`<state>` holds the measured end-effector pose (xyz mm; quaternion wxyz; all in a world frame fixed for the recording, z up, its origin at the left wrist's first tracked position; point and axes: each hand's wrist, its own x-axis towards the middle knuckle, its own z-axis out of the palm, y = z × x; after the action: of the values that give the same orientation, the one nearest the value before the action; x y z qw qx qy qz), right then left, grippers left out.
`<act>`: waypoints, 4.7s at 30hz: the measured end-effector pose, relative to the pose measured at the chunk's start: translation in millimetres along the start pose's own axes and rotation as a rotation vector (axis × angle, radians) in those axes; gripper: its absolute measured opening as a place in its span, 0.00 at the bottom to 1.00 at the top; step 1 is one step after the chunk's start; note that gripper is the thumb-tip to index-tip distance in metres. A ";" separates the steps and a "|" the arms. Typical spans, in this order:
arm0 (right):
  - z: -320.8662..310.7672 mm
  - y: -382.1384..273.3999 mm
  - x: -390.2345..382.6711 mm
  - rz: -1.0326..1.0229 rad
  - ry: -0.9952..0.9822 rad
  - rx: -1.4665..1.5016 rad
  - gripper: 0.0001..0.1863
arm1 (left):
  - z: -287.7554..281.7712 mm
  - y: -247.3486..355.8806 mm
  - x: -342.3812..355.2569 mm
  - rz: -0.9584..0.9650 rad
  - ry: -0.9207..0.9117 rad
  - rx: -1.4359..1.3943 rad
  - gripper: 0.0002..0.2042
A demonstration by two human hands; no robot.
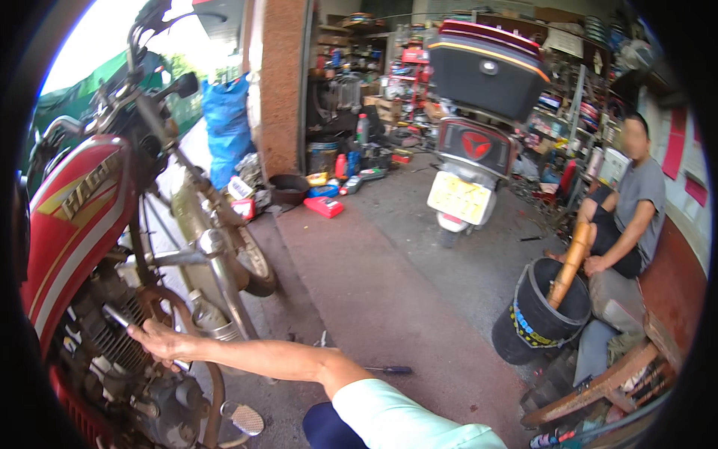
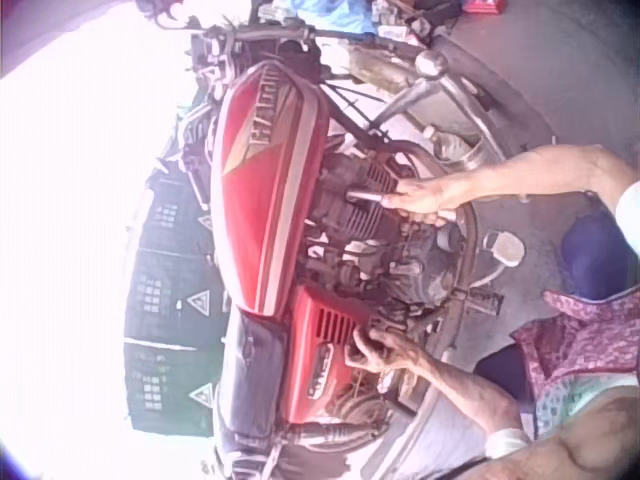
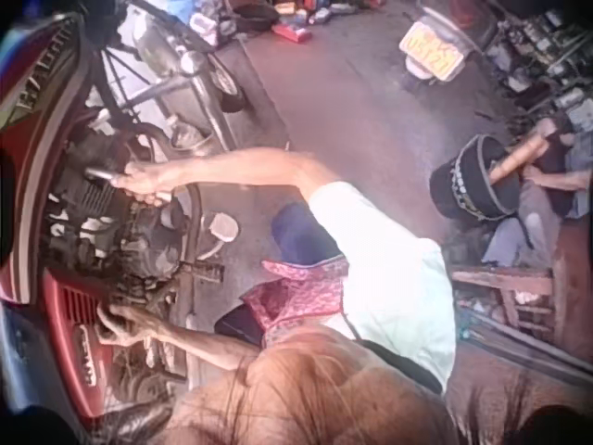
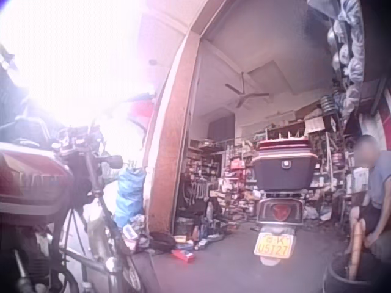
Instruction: The person is repairing a red motorcycle engine using a socket wrench and a screwdriver. They are seen loosening and tightening bolts on the engine while sitting on the floor in a workshop.
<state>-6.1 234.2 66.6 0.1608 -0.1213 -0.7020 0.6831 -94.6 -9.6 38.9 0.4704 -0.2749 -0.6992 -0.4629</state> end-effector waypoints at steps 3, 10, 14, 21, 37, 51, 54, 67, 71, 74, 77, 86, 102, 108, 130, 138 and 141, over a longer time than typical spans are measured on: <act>45.0 -5.8 2.6 0.209 -0.054 0.413 0.26 | 6.6 5.5 2.0 -0.049 0.190 -0.073 0.07; 125.3 -10.0 37.2 0.229 0.028 1.138 0.20 | -10.9 9.7 7.0 -0.044 -0.079 0.062 0.13; 101.3 -11.1 18.2 0.252 -0.018 1.003 0.20 | -7.3 9.0 6.3 -0.036 -0.076 0.086 0.15; -55.4 12.3 33.9 0.083 0.006 -0.445 0.37 | -14.1 -3.0 6.4 -0.012 -0.033 0.107 0.16; 46.9 -17.7 -6.7 0.309 0.056 0.485 0.19 | -26.0 -13.7 8.8 -0.021 0.013 0.101 0.16; -24.7 -1.3 14.9 0.171 0.100 -0.378 0.32 | -26.8 -15.5 7.2 -0.045 -0.007 0.133 0.15; -60.1 10.7 29.9 0.027 0.001 -0.448 0.37 | -27.9 -16.2 10.3 0.003 -0.012 0.124 0.14; 30.3 8.2 -13.4 0.224 0.069 0.397 0.23 | -26.6 -17.8 7.0 -0.033 0.000 0.081 0.15; -1.4 1.1 -4.0 0.187 -0.006 -0.068 0.28 | -25.8 -16.9 6.8 -0.036 -0.003 0.081 0.16; -37.8 -13.8 17.9 0.148 0.068 -0.475 0.33 | -25.1 -16.1 7.1 -0.032 0.000 0.077 0.16; -48.9 -16.6 22.5 0.039 -0.034 -0.460 0.30 | -25.2 -17.1 7.9 -0.021 -0.004 0.085 0.17; 1.9 -14.5 -21.7 0.176 0.056 0.104 0.24 | -23.8 -16.8 6.2 -0.049 -0.012 0.075 0.17; 76.1 0.6 4.7 0.326 -0.120 0.849 0.20 | -22.5 -13.8 7.6 -0.027 0.018 0.094 0.17; -53.9 1.3 25.3 0.150 -0.077 -0.270 0.30 | -27.2 -14.7 10.7 -0.012 -0.015 0.035 0.16; 122.2 -33.3 34.1 0.073 -0.153 1.364 0.18 | -22.7 -14.9 7.5 -0.016 0.008 0.092 0.15; 146.5 -30.7 40.3 0.022 -0.002 1.375 0.17 | -16.9 -15.2 4.4 -0.016 0.006 0.090 0.18; 153.8 -31.5 47.4 -0.035 0.011 1.410 0.18 | -16.0 -13.8 4.6 -0.001 -0.012 0.113 0.18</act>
<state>-108.3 110.0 98.6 0.2155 0.0196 -0.0928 0.9719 -101.4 -30.1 39.8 0.4809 -0.2504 -0.7271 -0.4212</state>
